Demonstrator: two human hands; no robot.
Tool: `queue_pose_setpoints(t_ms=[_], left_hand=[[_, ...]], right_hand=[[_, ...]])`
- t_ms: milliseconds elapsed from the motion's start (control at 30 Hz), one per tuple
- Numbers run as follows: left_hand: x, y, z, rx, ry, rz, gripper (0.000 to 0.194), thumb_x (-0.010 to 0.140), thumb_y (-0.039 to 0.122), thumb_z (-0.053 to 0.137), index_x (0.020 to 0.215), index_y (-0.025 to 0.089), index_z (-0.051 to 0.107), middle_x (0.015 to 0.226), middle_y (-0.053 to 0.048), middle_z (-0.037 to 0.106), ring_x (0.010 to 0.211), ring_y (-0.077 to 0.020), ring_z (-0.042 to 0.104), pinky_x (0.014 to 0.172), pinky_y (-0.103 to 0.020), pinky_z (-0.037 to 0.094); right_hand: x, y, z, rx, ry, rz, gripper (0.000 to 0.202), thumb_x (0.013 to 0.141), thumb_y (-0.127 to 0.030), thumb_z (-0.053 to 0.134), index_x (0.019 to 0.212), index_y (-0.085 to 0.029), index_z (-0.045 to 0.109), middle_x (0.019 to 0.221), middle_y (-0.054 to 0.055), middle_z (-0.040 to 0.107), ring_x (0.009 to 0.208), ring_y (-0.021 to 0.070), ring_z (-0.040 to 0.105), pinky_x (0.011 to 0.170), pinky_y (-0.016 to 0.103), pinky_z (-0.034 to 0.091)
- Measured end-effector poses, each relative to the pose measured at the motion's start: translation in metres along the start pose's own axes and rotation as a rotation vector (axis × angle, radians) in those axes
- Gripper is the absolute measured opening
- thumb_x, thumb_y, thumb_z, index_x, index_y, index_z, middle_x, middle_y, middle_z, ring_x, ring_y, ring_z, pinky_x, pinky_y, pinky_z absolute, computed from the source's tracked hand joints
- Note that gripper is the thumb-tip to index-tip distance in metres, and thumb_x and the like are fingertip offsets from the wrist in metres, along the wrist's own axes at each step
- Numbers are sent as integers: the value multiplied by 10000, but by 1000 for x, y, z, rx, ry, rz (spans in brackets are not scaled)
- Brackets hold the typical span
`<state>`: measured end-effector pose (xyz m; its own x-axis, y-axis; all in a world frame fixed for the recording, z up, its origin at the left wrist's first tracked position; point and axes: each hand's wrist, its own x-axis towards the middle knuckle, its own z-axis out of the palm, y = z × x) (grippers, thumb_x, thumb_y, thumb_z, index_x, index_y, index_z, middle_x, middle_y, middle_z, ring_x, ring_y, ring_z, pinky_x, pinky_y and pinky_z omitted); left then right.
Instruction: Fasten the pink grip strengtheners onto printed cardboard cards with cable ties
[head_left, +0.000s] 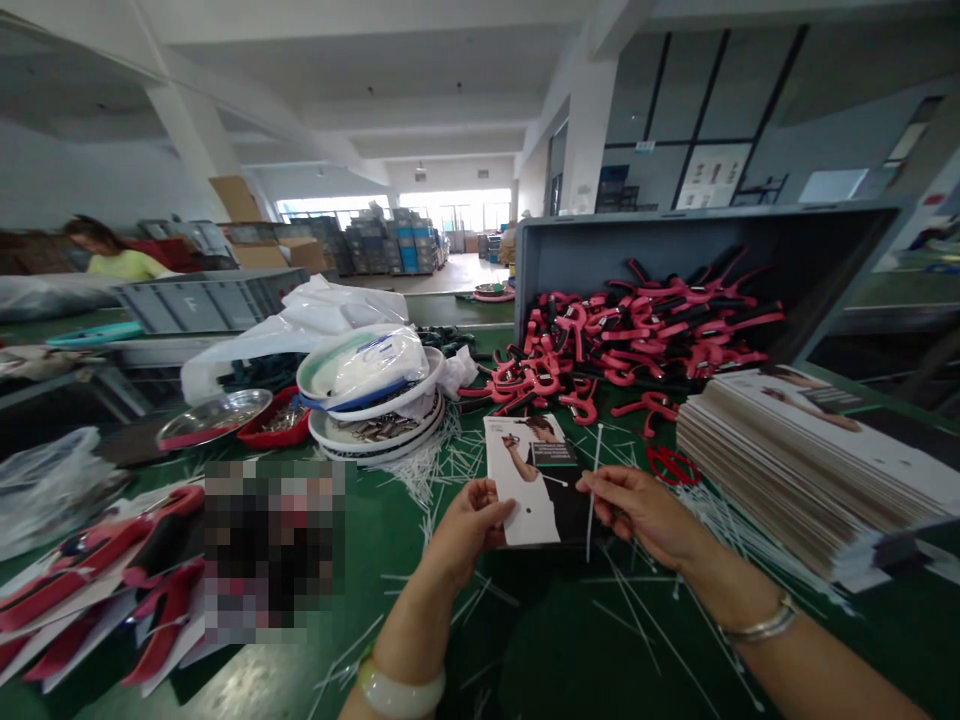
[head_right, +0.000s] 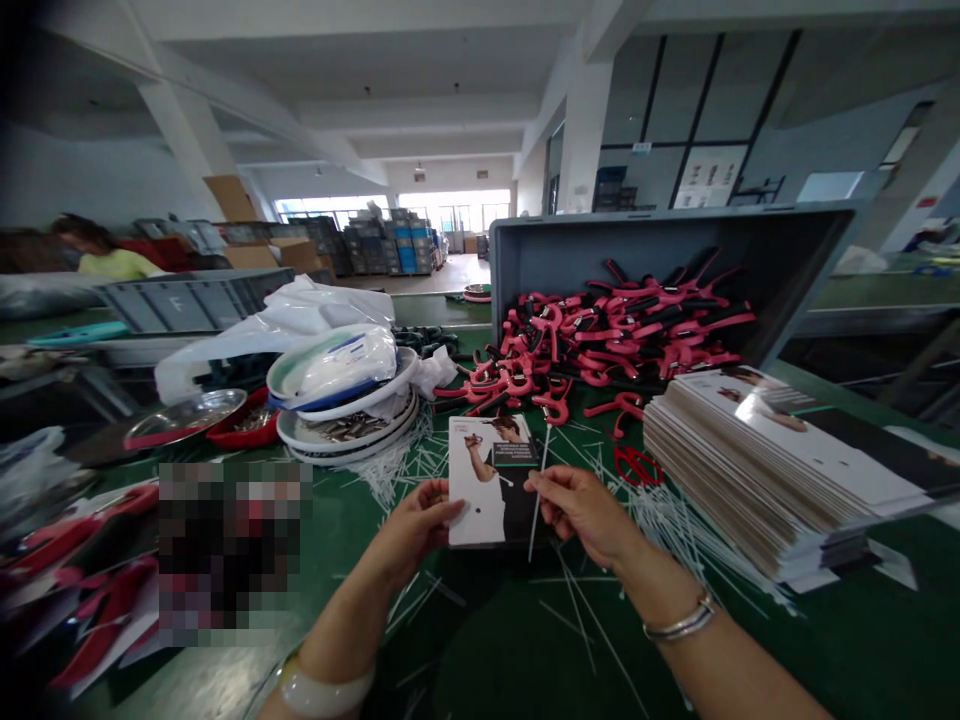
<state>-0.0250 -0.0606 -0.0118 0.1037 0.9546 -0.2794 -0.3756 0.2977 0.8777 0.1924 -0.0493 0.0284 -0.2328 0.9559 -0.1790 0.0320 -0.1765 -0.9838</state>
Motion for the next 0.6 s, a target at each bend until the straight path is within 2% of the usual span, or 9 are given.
queue_pose_setpoints(t_ms=[167,367,500,600], left_hand=[[-3,2,4,9,3,-46,427,561,223,777,856,173,473,778,-14,647,606,-129,622,542,-242,517],[-6,3,6,53,-64,-74,425,600,197,747,964,138,535,835,-57,657,619,-125,623,484,-190,480],[-5,2,7,27,-116,-62,413,609,170,739,973,134,548,895,-68,654,671,-134,634,500,-182,484],[-6,2,9,-4,-107,-44,409,610,158,743,969,128,549,913,-71,650,684,-136,635,519,-194,506]], right_hand=[[-2,4,3,48,94,-37,395,663,-514,689,731,-137,593,494,-55,497,398,41,450,316,121,303],[-5,11,14,12,367,-251,417,672,-543,673,757,-163,522,638,-14,580,507,115,603,328,157,416],[-6,18,25,-55,360,-255,420,709,-560,628,792,-166,509,646,-5,589,524,149,632,343,195,468],[-8,19,29,-56,358,-247,414,725,-565,608,779,-170,496,637,-7,585,524,156,638,339,196,470]])
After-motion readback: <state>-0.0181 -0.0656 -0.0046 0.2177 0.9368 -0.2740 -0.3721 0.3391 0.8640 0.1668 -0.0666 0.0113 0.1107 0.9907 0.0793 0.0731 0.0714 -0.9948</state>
